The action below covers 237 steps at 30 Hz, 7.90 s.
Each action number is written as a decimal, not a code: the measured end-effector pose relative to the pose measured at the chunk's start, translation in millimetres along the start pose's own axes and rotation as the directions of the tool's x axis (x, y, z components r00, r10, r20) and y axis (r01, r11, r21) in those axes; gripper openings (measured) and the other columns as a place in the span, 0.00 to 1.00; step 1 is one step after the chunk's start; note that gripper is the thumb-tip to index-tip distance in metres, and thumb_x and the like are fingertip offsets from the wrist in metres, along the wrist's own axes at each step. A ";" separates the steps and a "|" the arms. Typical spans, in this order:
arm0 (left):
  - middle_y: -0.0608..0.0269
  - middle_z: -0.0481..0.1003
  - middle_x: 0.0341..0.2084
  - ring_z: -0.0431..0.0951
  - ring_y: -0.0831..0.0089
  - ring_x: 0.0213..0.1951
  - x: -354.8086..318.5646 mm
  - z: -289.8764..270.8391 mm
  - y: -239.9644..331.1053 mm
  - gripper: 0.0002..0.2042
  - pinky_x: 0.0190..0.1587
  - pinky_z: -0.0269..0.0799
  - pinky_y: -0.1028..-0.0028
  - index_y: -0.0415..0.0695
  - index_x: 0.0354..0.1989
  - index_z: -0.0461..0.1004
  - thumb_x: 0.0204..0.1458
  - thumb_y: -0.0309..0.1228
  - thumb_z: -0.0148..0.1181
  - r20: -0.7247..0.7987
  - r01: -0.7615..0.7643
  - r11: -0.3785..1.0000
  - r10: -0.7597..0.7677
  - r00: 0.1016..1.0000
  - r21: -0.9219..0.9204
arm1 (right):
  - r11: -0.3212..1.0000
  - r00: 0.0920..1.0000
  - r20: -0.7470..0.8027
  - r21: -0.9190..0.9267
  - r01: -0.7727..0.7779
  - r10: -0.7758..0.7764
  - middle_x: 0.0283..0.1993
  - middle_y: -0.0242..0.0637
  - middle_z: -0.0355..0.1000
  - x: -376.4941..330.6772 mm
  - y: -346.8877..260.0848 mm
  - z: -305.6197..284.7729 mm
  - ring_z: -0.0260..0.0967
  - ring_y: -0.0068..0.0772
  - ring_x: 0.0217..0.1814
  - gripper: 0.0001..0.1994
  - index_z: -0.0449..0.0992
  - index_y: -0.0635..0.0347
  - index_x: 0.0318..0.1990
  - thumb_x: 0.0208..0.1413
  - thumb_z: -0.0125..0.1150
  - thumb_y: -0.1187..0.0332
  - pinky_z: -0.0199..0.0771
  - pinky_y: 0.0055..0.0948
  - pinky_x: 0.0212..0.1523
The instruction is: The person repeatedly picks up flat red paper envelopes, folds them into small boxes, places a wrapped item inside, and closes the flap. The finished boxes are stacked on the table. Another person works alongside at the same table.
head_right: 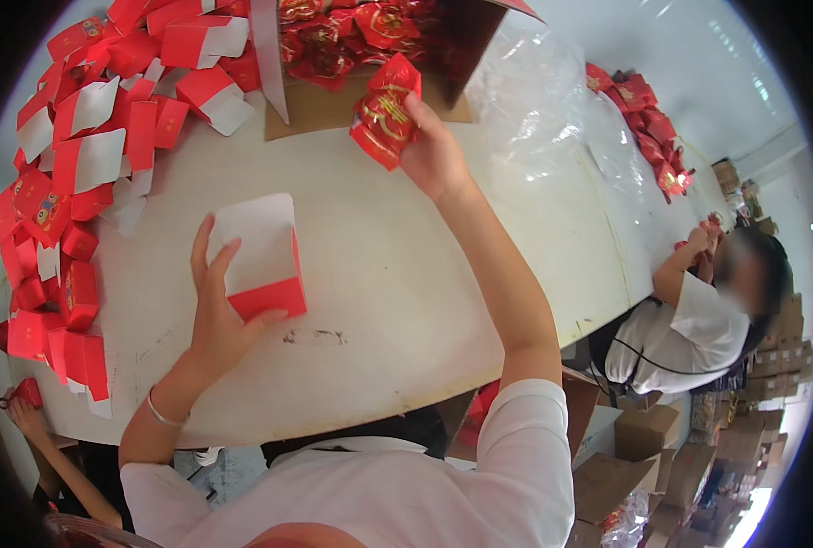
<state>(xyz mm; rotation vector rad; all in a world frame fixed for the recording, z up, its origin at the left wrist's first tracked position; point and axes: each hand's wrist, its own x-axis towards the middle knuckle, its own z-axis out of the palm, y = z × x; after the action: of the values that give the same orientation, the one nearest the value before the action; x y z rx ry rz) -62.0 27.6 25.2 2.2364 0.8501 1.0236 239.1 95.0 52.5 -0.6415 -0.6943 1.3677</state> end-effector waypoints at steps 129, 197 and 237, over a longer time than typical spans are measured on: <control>0.57 0.70 0.48 0.69 0.61 0.51 15.3 41.6 -7.1 0.13 0.52 0.65 0.69 0.43 0.46 0.72 0.50 0.24 0.53 0.052 -0.286 0.914 0.313 0.948 -0.288 | 0.313 0.873 0.488 -0.830 0.461 0.009 0.54 0.47 0.61 -140.6 44.4 32.9 0.63 0.45 0.52 0.16 0.67 0.60 0.53 0.56 0.50 0.72 0.65 0.34 0.50; 0.40 0.55 0.58 0.57 0.50 0.59 16.4 -50.1 20.2 0.45 0.58 0.58 0.63 0.38 0.59 0.56 0.35 0.53 0.66 0.528 0.007 0.816 -0.381 0.759 0.578 | -0.317 0.955 0.136 -0.947 0.047 -0.263 0.51 0.49 0.66 110.8 92.6 -6.2 0.64 0.49 0.53 0.25 0.67 0.53 0.53 0.50 0.54 0.50 0.63 0.41 0.53; 0.59 0.65 0.47 0.67 0.68 0.50 -0.4 58.0 12.5 0.32 0.51 0.67 0.70 0.42 0.51 0.56 0.37 0.26 0.69 0.211 0.307 0.843 -0.235 0.949 -0.442 | -0.519 0.826 0.552 -0.676 0.523 0.112 0.34 0.37 0.66 -145.6 0.9 91.1 0.66 0.39 0.33 0.13 0.72 0.62 0.37 0.39 0.62 0.76 0.68 0.33 0.33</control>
<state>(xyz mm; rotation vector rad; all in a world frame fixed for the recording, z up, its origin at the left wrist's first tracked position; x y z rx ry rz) -12.0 7.3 0.4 1.6970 0.7324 0.8100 158.7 -49.0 100.6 -1.4741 -2.4285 -0.2404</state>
